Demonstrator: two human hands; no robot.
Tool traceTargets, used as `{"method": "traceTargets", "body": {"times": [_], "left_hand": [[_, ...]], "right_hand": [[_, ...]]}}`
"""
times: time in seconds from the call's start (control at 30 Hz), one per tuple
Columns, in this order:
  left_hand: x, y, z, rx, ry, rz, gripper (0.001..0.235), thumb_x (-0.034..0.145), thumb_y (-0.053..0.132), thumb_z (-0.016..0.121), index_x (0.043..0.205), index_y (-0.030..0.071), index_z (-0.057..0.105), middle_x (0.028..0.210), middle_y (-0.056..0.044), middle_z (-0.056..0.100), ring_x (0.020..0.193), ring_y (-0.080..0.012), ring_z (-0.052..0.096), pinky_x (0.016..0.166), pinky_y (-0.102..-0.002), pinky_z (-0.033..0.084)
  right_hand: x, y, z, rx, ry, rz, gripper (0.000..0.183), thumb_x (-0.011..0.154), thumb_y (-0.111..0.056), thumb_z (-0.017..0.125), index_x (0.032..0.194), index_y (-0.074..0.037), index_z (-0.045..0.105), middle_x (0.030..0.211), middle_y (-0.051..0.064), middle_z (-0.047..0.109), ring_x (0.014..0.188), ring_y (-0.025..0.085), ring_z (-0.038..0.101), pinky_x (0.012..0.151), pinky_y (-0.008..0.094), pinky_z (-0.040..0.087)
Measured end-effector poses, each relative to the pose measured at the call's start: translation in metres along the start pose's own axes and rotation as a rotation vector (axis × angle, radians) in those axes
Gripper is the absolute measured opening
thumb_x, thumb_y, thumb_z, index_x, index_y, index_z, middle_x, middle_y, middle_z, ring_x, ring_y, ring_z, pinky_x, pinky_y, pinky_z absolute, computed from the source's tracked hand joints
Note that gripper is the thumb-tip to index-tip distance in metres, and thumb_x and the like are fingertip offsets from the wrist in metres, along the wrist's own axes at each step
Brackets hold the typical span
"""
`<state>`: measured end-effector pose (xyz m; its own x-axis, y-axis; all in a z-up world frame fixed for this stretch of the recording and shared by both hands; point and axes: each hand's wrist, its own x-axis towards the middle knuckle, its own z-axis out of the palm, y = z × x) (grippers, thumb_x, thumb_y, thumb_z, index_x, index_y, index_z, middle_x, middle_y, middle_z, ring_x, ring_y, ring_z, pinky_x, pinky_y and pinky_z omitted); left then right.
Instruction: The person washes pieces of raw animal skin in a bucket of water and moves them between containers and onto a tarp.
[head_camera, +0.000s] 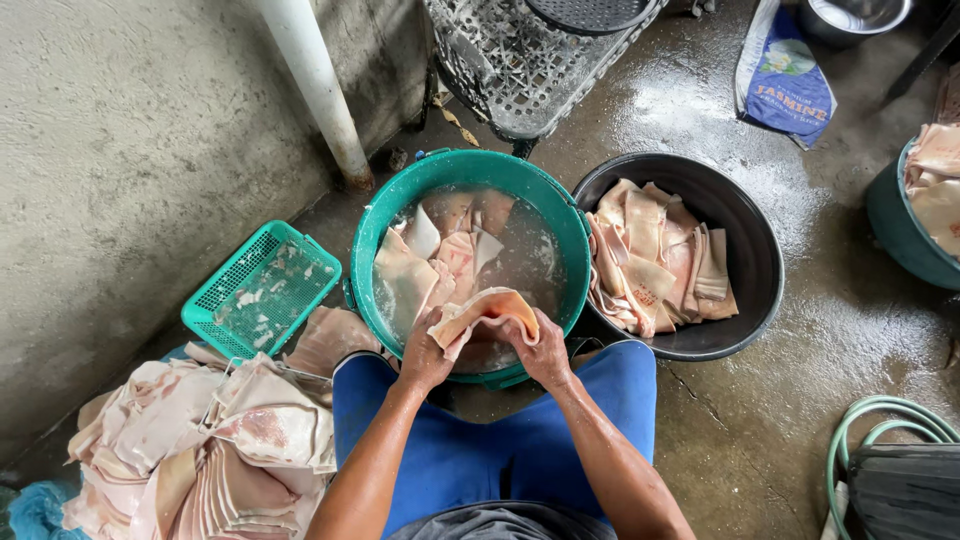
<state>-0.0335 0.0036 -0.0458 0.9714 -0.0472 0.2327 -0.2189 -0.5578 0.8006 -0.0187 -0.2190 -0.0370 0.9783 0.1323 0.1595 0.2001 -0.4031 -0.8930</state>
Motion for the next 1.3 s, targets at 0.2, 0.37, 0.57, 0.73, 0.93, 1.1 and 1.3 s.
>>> {"method": "traceTargets", "body": {"times": [0.2, 0.37, 0.57, 0.73, 0.93, 1.1, 1.3], "left_hand": [[0.003, -0.004, 0.009, -0.109, 0.095, -0.045, 0.03, 0.089, 0.022, 0.071, 0.112, 0.005, 0.066, 0.11, -0.016, 0.069, 0.106, -0.037, 0.064, 0.095, -0.044, 0.051], [-0.004, -0.019, 0.022, 0.352, 0.092, 0.169, 0.031, 0.087, 0.024, 0.07, 0.113, 0.009, 0.07, 0.109, -0.019, 0.066, 0.102, -0.0406, 0.062, 0.091, -0.047, 0.051], [-0.001, -0.02, 0.026, 0.181, 0.091, -0.067, 0.03, 0.088, 0.032, 0.071, 0.109, 0.01, 0.07, 0.108, -0.015, 0.068, 0.106, -0.0386, 0.062, 0.093, -0.047, 0.051], [-0.005, -0.012, 0.02, 0.176, 0.08, -0.081, 0.033, 0.088, 0.032, 0.07, 0.11, 0.007, 0.068, 0.109, -0.015, 0.068, 0.105, -0.039, 0.061, 0.093, -0.046, 0.051], [-0.003, -0.012, 0.02, 0.198, 0.076, -0.025, 0.03, 0.091, 0.031, 0.069, 0.11, 0.009, 0.071, 0.111, -0.015, 0.069, 0.107, -0.0382, 0.062, 0.096, -0.046, 0.05], [-0.002, -0.013, 0.022, 0.229, 0.069, -0.029, 0.03, 0.09, 0.031, 0.07, 0.11, 0.008, 0.071, 0.111, -0.016, 0.07, 0.106, -0.0393, 0.062, 0.095, -0.046, 0.05], [-0.002, -0.012, 0.021, 0.172, 0.098, -0.062, 0.033, 0.088, 0.031, 0.071, 0.11, 0.007, 0.069, 0.108, -0.015, 0.07, 0.104, -0.0394, 0.063, 0.093, -0.047, 0.051]], "right_hand": [[0.006, -0.005, 0.001, 0.038, 0.077, -0.034, 0.028, 0.09, -0.011, 0.071, 0.117, -0.002, 0.066, 0.099, 0.013, 0.073, 0.085, 0.024, 0.073, 0.076, 0.033, 0.056], [-0.001, -0.004, 0.007, -0.04, 0.091, -0.084, 0.022, 0.093, -0.013, 0.071, 0.111, -0.002, 0.068, 0.097, 0.015, 0.072, 0.084, 0.029, 0.072, 0.074, 0.036, 0.056], [-0.001, -0.002, 0.006, -0.046, 0.066, -0.091, 0.021, 0.093, -0.016, 0.071, 0.109, -0.003, 0.071, 0.095, 0.014, 0.069, 0.082, 0.03, 0.07, 0.074, 0.035, 0.055], [-0.003, -0.004, 0.006, -0.001, 0.043, -0.025, 0.022, 0.092, -0.016, 0.073, 0.11, -0.004, 0.071, 0.096, 0.012, 0.069, 0.082, 0.026, 0.07, 0.074, 0.034, 0.055], [-0.004, -0.002, 0.005, 0.02, 0.049, -0.062, 0.022, 0.092, -0.013, 0.073, 0.111, -0.003, 0.071, 0.099, 0.012, 0.07, 0.085, 0.023, 0.071, 0.077, 0.032, 0.055], [-0.001, -0.006, 0.004, 0.019, 0.037, -0.027, 0.023, 0.091, -0.011, 0.074, 0.112, -0.002, 0.07, 0.1, 0.011, 0.071, 0.086, 0.022, 0.071, 0.077, 0.032, 0.056], [-0.001, -0.009, 0.004, 0.042, 0.029, -0.016, 0.024, 0.091, -0.01, 0.072, 0.114, -0.003, 0.069, 0.101, 0.01, 0.071, 0.087, 0.021, 0.071, 0.078, 0.031, 0.056]]}}
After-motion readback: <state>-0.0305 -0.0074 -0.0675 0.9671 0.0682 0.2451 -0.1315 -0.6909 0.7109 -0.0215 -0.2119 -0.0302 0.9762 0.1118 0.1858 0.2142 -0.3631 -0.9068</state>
